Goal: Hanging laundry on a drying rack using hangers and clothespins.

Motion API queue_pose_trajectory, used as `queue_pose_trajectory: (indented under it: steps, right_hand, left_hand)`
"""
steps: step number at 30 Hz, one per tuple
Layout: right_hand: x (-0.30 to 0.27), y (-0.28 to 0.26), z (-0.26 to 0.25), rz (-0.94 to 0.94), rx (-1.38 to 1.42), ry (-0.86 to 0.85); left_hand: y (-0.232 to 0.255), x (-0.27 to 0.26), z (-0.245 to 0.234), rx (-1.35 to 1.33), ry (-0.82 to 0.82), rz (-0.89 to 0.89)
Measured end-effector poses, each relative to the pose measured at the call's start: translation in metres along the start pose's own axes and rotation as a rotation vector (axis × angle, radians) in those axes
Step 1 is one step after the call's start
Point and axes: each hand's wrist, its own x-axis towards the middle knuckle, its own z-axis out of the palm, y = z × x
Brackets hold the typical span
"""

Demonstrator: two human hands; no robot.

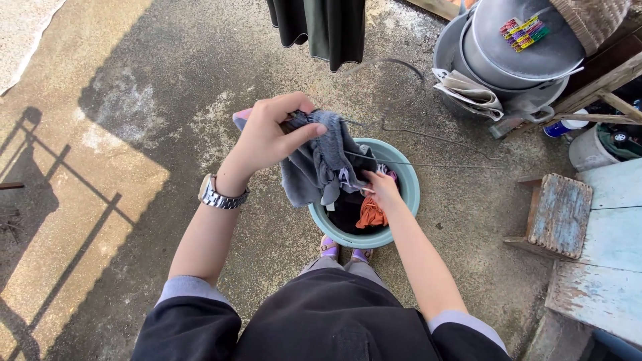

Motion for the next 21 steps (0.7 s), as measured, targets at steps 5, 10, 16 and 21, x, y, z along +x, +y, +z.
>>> queue_pose_trajectory:
  steps: [5, 10, 16, 21]
  right_hand:
    - [-0.051, -0.081, -0.039, -0.111, 0.106, 0.171]
    - [-0.12, -0.155, -0.053, -0.215, 0.035, 0.11]
    - [-0.155, -0.182, -0.029, -0.37, -0.082, 0.198]
    - [-0.18, -0.186, 0.007, -0.449, -0.267, 0.161]
  left_hand:
    - [-0.05, -0.035, -0.025, -0.052, 0.044, -0.194]
    - [-0.099, -0.064, -0.006, 0.004, 0.035, -0.17]
    - [-0.122, -0.074, 0.031, 0.007, -0.054, -0.161]
    - [-0.118, -0.063, 0.057, -0.145, -0.026, -0.417]
